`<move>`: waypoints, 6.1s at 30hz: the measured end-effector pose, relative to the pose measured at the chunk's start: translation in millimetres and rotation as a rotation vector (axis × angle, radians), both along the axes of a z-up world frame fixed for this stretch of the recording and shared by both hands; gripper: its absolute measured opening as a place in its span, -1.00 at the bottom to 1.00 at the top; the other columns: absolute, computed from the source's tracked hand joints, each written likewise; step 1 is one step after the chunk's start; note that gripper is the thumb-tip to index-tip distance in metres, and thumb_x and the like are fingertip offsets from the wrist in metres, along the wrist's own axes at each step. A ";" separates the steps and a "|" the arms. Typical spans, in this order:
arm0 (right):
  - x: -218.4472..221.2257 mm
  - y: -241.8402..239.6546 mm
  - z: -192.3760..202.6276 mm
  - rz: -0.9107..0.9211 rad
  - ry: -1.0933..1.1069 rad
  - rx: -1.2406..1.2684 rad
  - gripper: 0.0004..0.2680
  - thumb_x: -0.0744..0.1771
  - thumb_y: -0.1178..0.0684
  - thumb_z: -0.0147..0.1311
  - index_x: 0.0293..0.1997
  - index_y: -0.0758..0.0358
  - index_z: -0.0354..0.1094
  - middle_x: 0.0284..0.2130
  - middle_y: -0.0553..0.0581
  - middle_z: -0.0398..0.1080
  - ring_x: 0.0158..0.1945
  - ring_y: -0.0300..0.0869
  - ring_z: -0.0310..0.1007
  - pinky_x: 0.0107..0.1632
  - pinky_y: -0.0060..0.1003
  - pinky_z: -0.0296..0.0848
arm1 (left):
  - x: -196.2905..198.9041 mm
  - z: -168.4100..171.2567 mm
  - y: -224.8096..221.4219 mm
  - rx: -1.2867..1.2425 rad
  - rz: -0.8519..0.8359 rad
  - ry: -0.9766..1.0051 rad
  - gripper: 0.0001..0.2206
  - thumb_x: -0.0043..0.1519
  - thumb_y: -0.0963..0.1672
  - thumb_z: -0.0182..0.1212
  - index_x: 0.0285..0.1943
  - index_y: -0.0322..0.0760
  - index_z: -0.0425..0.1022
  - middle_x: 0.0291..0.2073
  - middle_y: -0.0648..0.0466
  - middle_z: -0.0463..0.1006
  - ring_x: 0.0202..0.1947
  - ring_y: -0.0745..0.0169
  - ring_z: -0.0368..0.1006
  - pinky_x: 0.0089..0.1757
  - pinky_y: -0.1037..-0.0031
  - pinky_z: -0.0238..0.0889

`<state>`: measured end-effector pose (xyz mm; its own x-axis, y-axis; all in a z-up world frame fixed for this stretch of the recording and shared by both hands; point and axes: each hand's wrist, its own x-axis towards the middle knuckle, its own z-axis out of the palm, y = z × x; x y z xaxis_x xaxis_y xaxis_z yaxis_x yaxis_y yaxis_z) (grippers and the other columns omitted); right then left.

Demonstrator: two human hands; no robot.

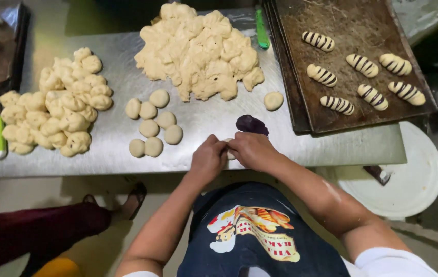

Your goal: Portioning, flattening, filling, and rolling dough to create buns on a production table.

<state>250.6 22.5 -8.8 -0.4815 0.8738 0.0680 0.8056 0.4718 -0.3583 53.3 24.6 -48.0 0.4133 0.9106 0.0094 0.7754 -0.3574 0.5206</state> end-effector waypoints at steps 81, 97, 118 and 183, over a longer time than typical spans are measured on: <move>45.0 -39.0 24.7 -0.253 -0.181 0.202 -0.91 0.24 -0.08 0.17 -0.45 -0.03 0.52 -0.51 -0.01 0.45 -0.28 -0.05 0.47 -0.04 -0.04 0.28 | -11.1 93.3 -47.9 -0.107 -0.241 0.254 -0.33 0.37 0.18 -0.15 0.58 -0.19 0.11 0.56 -0.18 0.01 0.56 -0.33 -0.25 0.29 -0.44 -0.45; -70.3 -43.8 35.0 -0.305 0.173 -0.148 -0.57 0.16 0.20 0.28 0.14 0.34 0.33 -0.17 0.40 0.43 0.00 0.35 0.41 0.12 0.20 0.39 | -82.7 55.5 7.0 -0.278 -0.543 -0.517 -0.47 0.03 -0.27 0.10 0.27 -0.34 0.33 -0.04 -0.17 0.48 0.09 -0.33 0.42 0.09 0.03 0.35; 22.0 -32.9 35.2 0.034 0.131 -0.405 -0.56 0.33 0.16 -0.10 0.44 0.24 0.11 -0.18 0.39 0.50 -0.09 0.34 0.54 -0.10 0.15 0.52 | 19.4 41.6 -12.5 -0.222 0.035 0.113 -0.55 0.35 0.04 -0.03 0.43 0.05 0.38 -0.22 -0.06 0.63 -0.16 -0.25 0.61 -0.14 -0.03 0.49; 68.7 14.7 -53.4 -0.209 0.187 0.553 -0.78 0.32 -0.20 0.23 -0.17 0.09 0.51 -0.32 0.01 0.38 0.03 0.01 0.41 -0.05 -0.08 0.39 | -2.4 92.7 9.6 -0.824 -0.090 -0.527 -0.62 0.01 -0.23 0.01 -0.03 -0.37 0.65 -0.35 -0.02 0.58 -0.27 0.09 0.49 -0.18 0.33 0.36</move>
<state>319.3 37.2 -62.2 -0.2399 0.7594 0.6048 0.8482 0.4670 -0.2500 50.9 34.3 44.6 0.6068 0.6800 -0.4117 0.3599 0.2268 0.9050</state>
